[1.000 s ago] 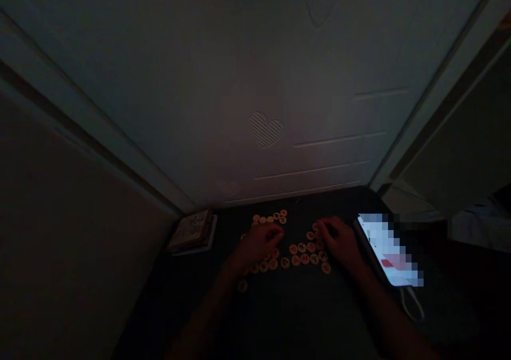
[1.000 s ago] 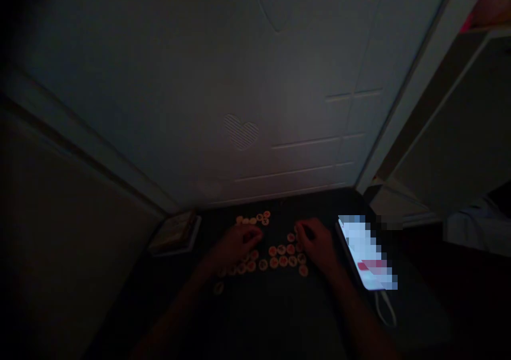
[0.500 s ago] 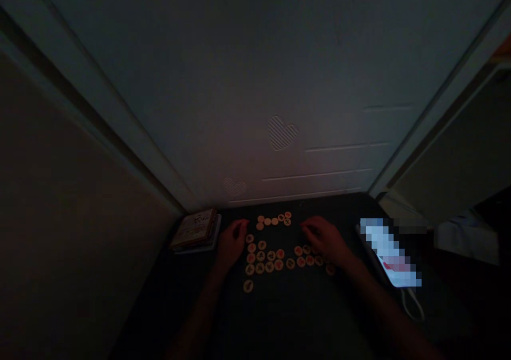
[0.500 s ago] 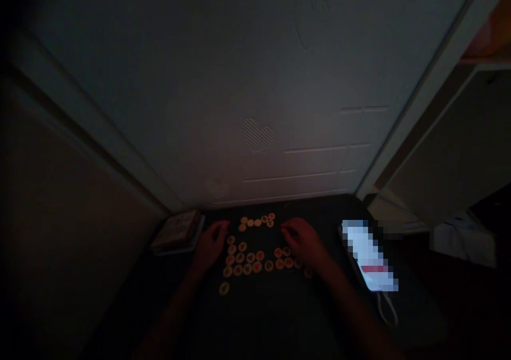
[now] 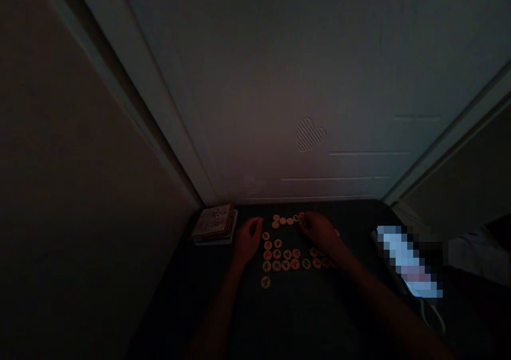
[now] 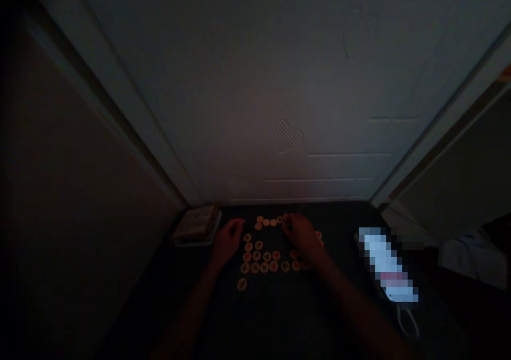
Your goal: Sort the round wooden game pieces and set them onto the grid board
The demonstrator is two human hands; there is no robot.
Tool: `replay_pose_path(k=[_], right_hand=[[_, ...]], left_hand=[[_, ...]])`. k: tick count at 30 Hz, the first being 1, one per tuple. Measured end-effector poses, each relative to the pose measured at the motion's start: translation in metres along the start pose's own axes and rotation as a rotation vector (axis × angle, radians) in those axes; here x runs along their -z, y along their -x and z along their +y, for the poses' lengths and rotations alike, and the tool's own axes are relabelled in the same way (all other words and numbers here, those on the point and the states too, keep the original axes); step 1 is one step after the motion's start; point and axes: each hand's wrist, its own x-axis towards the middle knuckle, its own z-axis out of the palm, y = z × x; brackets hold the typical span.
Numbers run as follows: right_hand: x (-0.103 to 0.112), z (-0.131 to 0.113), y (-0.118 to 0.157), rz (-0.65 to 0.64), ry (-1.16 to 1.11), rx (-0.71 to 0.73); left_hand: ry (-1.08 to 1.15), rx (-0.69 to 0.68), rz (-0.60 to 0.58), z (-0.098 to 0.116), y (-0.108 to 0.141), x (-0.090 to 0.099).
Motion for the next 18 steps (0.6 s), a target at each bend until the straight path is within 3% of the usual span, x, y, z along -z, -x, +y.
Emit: replay_pose_path(k=[9,18], right_hand=[[0.025,0.018,0.016,0.003,-0.117,0.054],[0.053,0.039,0.032,-0.01,-0.439,-0.112]], left_hand=[[0.007,-0.001,-0.015,0.0,0.0,0.0],[-0.019,0.02,-0.009,-0.002,0.0,-0.001]])
